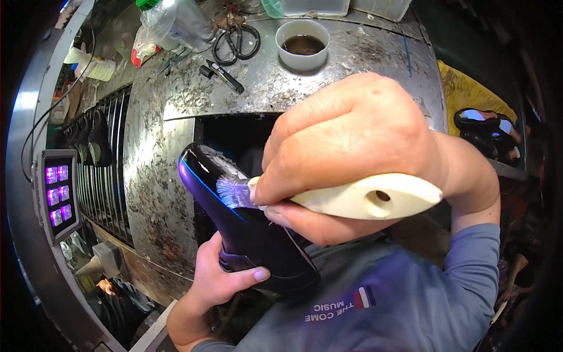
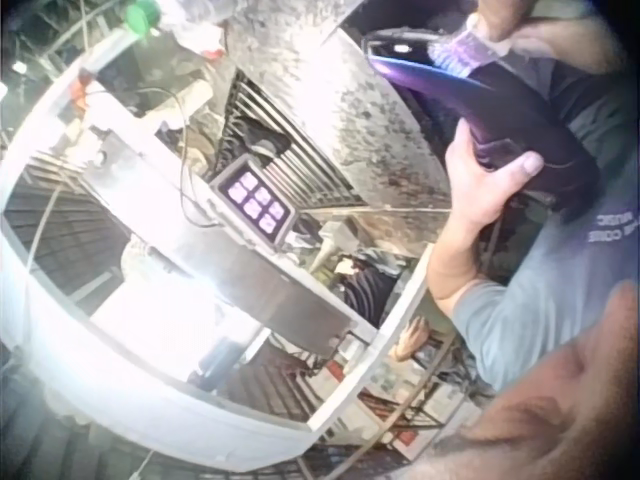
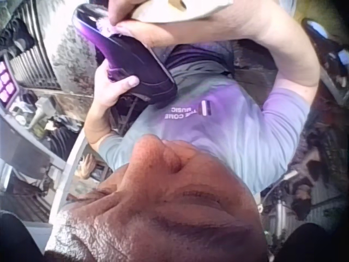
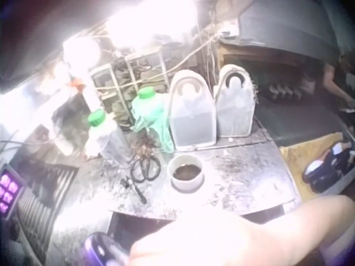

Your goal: The person paints the side and sole of a black shoe using a small brush dipped in a container of dark liquid. They repeatedly dip the brush and apply the substance to the shoe's surface, focusing on the edges and side panels.

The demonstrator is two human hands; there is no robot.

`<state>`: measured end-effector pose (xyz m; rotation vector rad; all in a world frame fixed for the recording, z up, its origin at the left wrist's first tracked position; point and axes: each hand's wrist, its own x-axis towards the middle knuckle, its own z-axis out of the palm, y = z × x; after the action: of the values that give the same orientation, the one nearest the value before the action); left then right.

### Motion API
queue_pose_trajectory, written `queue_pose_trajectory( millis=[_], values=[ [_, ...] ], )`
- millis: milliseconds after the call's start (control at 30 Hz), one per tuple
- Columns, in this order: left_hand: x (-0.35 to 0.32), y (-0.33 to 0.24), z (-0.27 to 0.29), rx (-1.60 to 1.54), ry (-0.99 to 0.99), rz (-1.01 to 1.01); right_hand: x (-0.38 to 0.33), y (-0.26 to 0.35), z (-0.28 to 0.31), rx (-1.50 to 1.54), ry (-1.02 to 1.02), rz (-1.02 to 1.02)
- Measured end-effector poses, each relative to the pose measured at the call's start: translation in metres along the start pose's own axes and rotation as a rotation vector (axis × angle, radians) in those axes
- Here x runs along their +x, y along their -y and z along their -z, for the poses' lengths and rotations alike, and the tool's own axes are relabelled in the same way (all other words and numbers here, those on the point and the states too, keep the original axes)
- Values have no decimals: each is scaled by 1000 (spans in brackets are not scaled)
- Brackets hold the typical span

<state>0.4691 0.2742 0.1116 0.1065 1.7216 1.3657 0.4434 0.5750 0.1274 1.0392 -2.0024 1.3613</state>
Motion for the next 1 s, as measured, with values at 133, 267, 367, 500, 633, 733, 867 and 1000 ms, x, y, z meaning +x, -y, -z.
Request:
queue_pose_trajectory(
  millis=[133, 267, 367, 500, 633, 733, 867, 1000],
  values=[
    [-1, 1, 0, -137, 11, 14, -5, -4, -6, 27, 28, -28],
    [1, 4, 1, -241, 40, 41, -11, -3, -10, 42, 48, -76],
    [2, 7, 1, -332, 47, 57, -14, -4, -14, 70, 73, -112],
    [3, 9, 0, -415, 47, 51, -19, -2, -16, 91, 99, -158],
    [4, 17, 1, -417, 21, 43, -23, -3, -17, 108, 113, -179],
    [7, 15, -2, -322, -7, 106, -26, -2, -19, 129, 128, -209],
    [11, 8, -6, -344, -2, 84, -29, -2, -23, 172, 154, -229],
    [16, 8, -10, -427, -22, 6, -32, -2, -25, 201, 173, -237]
  ],
)
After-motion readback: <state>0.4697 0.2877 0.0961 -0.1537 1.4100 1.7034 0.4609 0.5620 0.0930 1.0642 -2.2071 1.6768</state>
